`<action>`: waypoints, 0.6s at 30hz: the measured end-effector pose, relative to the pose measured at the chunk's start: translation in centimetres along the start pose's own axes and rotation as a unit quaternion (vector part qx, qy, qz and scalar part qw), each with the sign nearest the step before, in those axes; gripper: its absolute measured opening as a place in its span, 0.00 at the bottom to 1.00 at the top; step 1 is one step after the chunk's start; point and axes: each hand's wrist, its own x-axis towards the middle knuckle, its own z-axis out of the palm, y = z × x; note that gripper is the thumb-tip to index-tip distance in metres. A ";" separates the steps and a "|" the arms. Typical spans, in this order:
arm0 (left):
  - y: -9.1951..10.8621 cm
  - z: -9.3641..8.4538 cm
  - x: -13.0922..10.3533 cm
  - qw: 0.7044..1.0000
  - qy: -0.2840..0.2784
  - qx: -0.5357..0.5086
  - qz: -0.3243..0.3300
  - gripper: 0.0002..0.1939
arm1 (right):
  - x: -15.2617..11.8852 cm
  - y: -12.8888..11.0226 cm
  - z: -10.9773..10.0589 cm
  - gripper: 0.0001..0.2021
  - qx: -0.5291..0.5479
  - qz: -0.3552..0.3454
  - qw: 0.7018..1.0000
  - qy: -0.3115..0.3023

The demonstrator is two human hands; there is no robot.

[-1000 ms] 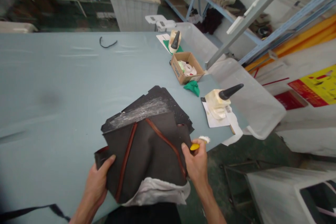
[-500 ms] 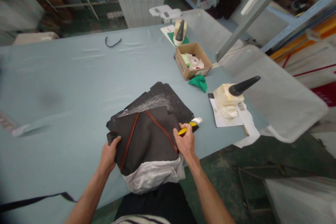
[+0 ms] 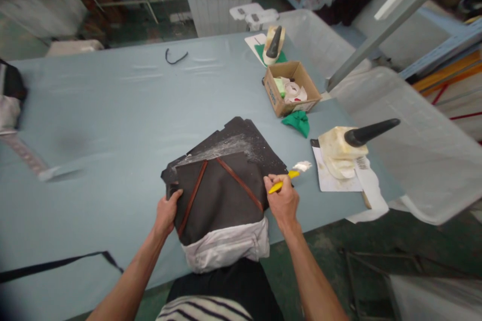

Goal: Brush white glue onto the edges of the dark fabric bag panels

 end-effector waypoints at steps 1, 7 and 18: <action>0.0 0.0 0.0 1.000 -0.001 -0.003 0.000 0.23 | -0.1 -0.8 -0.6 0.19 0.007 -0.013 1.000 0.011; 0.0 0.2 -0.1 1.000 -0.001 -0.012 -0.010 0.21 | -2.7 -8.3 -0.3 0.15 0.223 -0.047 0.971 -0.068; -0.3 0.5 0.4 1.000 -0.009 -0.011 -0.027 0.20 | -6.2 -11.3 6.3 0.24 0.286 0.148 0.940 -0.111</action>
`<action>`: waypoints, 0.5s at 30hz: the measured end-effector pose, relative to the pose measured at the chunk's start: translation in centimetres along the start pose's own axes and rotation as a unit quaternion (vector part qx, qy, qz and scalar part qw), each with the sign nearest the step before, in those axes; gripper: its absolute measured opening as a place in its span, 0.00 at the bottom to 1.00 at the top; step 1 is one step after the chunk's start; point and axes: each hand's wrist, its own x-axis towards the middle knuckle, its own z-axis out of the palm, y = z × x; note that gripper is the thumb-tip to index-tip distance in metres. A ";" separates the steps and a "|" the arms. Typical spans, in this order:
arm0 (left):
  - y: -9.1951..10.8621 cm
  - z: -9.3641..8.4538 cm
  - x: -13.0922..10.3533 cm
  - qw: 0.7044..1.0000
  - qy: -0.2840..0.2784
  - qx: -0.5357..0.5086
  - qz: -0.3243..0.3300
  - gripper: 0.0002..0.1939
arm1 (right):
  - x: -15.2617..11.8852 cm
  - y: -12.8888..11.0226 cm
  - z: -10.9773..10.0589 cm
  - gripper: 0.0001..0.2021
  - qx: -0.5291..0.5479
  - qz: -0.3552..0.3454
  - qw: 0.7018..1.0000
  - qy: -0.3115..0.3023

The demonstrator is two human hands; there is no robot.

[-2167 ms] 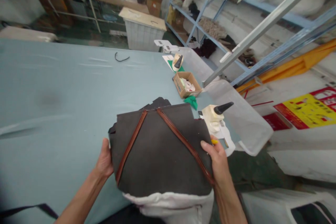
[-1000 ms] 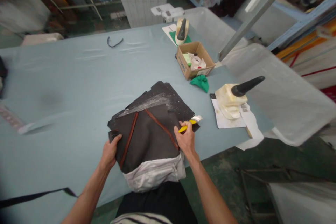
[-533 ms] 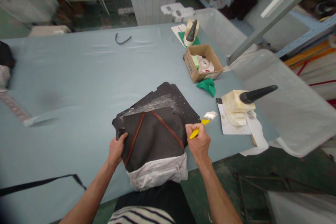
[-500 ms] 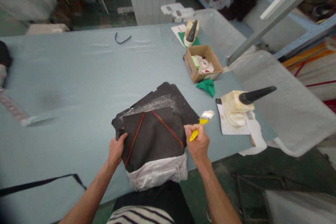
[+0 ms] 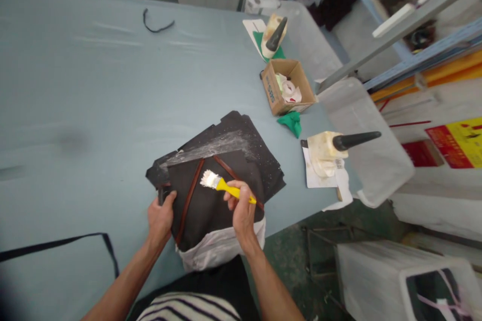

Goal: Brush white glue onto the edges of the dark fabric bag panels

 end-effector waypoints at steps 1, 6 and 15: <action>0.0 0.0 0.0 1.000 -0.003 -0.003 0.000 0.20 | 0.0 0.1 0.2 0.25 0.008 0.008 1.000 0.003; 0.1 0.1 -0.2 1.000 -0.010 -0.012 -0.001 0.20 | 0.1 0.3 3.3 0.21 0.009 0.047 0.999 0.003; -0.2 0.1 -0.6 0.998 -0.033 -0.055 0.009 0.19 | -0.1 0.9 8.1 0.17 -0.051 0.005 0.997 -0.049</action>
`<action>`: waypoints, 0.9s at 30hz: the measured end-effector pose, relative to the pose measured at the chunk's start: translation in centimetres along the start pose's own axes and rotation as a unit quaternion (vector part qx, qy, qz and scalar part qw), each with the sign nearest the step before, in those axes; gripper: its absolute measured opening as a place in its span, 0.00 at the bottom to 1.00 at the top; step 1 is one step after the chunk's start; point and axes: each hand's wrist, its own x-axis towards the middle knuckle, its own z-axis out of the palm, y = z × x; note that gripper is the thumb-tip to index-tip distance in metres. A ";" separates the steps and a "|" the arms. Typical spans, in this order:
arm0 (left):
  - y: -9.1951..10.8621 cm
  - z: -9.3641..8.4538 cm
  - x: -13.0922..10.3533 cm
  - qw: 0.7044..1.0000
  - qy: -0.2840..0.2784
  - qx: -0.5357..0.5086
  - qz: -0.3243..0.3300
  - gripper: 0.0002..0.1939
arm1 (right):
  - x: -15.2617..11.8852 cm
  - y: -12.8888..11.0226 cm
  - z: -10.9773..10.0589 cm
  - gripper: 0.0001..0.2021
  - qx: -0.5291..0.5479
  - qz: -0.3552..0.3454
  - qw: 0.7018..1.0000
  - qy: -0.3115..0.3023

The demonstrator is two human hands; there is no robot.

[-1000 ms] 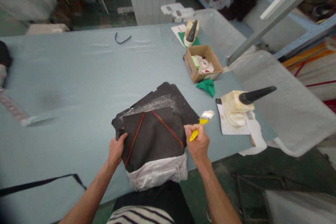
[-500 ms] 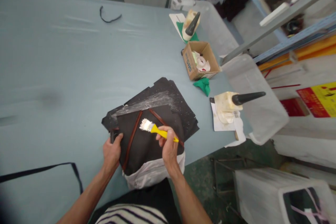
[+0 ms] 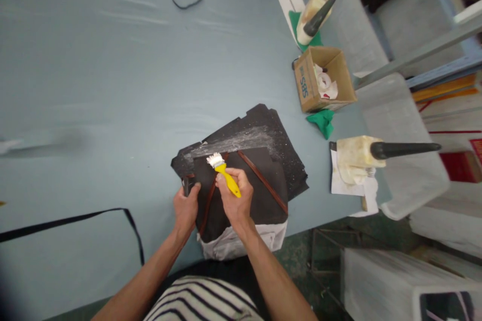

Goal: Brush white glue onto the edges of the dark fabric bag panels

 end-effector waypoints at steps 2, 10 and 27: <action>0.0 0.0 -0.1 1.000 -0.001 -0.005 0.004 0.18 | 0.0 0.0 0.3 0.14 -0.068 -0.059 0.996 -0.016; 0.0 -0.1 0.1 1.000 0.001 0.002 0.014 0.18 | 0.5 0.0 2.8 0.10 -0.119 -0.194 0.972 -0.055; -0.1 0.3 0.2 1.000 0.016 0.015 0.003 0.20 | 2.1 1.6 3.7 0.08 -0.143 -0.283 0.947 -0.047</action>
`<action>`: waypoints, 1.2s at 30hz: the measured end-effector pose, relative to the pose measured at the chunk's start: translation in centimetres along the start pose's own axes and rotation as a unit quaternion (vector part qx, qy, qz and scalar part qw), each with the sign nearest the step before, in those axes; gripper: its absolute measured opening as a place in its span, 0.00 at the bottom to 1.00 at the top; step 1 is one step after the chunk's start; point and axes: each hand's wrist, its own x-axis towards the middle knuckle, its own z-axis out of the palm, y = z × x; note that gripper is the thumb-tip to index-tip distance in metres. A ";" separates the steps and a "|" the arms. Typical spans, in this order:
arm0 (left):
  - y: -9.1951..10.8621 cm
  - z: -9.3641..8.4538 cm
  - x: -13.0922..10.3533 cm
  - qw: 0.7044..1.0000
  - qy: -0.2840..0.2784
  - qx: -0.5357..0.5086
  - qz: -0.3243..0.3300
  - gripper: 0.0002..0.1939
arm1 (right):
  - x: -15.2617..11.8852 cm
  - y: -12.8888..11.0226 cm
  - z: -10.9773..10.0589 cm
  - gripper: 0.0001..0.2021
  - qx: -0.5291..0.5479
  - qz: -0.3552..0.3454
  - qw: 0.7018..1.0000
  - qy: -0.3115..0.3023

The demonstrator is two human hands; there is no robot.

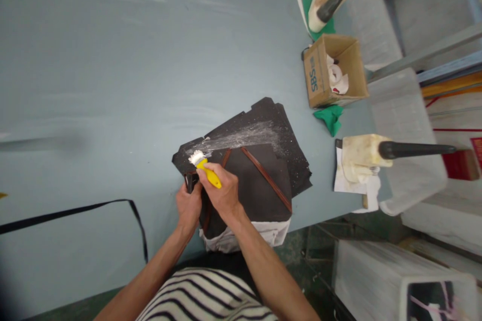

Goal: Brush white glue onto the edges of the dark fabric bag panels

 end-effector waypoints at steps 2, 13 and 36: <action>0.0 0.1 0.0 1.000 0.004 0.002 -0.002 0.20 | 0.2 0.8 0.6 0.09 -0.037 -0.018 0.999 0.011; -0.3 0.3 0.0 1.000 0.020 0.021 -0.011 0.18 | -0.1 0.0 0.2 0.12 -0.073 -0.047 0.996 0.027; 0.0 0.1 0.1 1.000 0.006 0.026 -0.003 0.21 | 0.1 0.3 1.4 0.16 -0.141 -0.014 0.989 0.035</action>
